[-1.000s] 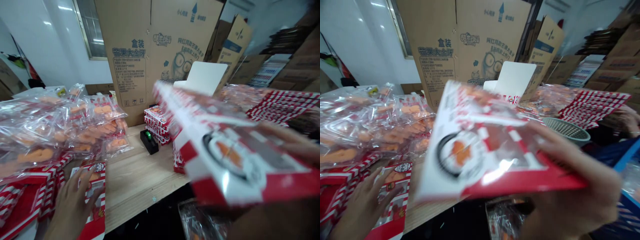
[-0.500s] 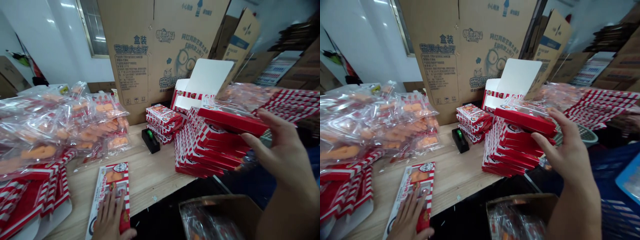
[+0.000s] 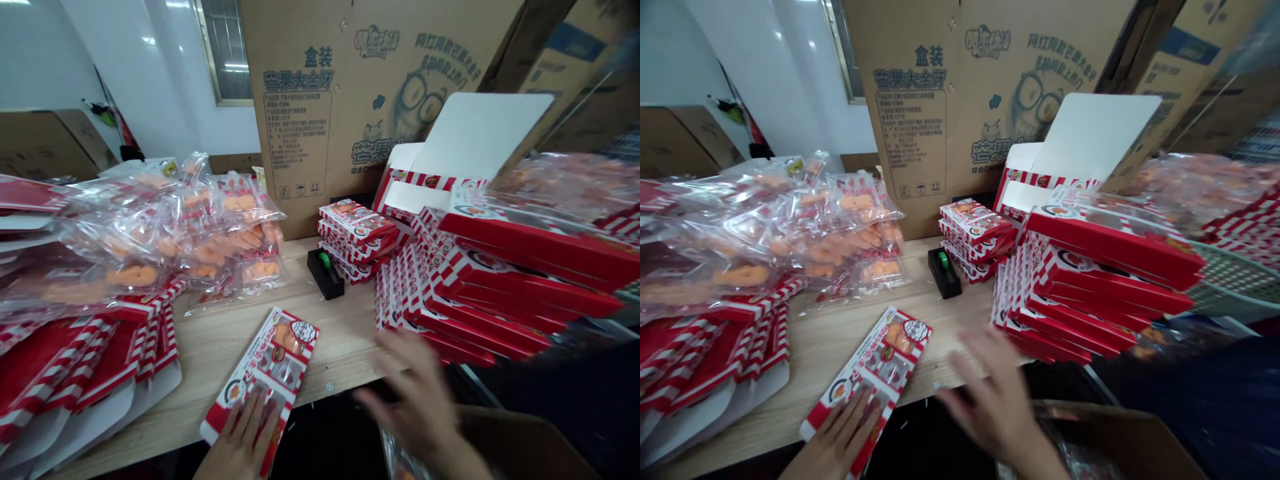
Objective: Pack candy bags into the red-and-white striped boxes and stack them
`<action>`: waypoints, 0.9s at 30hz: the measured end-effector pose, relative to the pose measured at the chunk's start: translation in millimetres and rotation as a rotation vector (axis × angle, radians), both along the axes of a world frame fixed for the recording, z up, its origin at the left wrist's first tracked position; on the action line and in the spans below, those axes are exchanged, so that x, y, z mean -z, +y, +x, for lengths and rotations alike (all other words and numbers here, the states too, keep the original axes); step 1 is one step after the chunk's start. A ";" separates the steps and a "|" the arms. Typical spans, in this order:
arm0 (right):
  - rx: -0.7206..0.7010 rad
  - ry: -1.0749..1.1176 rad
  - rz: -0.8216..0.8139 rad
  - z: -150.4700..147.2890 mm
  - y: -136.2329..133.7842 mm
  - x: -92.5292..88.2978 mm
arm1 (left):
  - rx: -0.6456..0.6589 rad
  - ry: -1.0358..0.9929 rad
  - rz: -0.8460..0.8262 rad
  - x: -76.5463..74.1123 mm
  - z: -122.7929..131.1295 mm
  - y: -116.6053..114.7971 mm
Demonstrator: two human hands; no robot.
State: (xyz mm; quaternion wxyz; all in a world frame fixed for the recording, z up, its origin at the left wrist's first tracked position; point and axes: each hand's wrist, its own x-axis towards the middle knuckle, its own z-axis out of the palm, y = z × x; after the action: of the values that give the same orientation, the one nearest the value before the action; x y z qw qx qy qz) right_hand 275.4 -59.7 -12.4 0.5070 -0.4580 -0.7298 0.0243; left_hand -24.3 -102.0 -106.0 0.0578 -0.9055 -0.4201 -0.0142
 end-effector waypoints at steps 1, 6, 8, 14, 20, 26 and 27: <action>-0.156 -0.195 -0.011 -21.4 -1.1 17.6 | 0.069 -0.028 0.020 -8.5 2.7 5.6; -0.404 -0.212 -0.042 -83.8 6.7 58.7 | 0.184 -0.268 0.350 -86.6 22.0 30.0; -0.386 0.020 -0.063 -86.5 17.1 49.7 | 0.183 -0.440 0.428 -117.1 24.4 38.3; -0.337 0.594 -0.288 -78.8 46.1 20.9 | -0.194 -0.859 0.502 -125.3 19.4 70.5; -0.352 0.527 -0.261 -74.0 45.6 35.2 | -0.212 -0.867 0.382 -98.5 34.2 88.6; -0.244 0.221 -0.035 -66.1 46.9 10.9 | -0.223 -1.072 0.253 -101.0 42.4 77.6; -0.255 0.216 -0.016 -66.8 47.5 5.4 | -0.254 -1.181 0.163 -100.7 43.6 76.2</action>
State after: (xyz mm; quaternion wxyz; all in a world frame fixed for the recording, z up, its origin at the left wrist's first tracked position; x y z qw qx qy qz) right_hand 208.6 -12.3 -17.7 0.5716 -0.3606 -0.7231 0.1431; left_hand 19.4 -25.8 -5.3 -0.1144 -0.6799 -0.4836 -0.5392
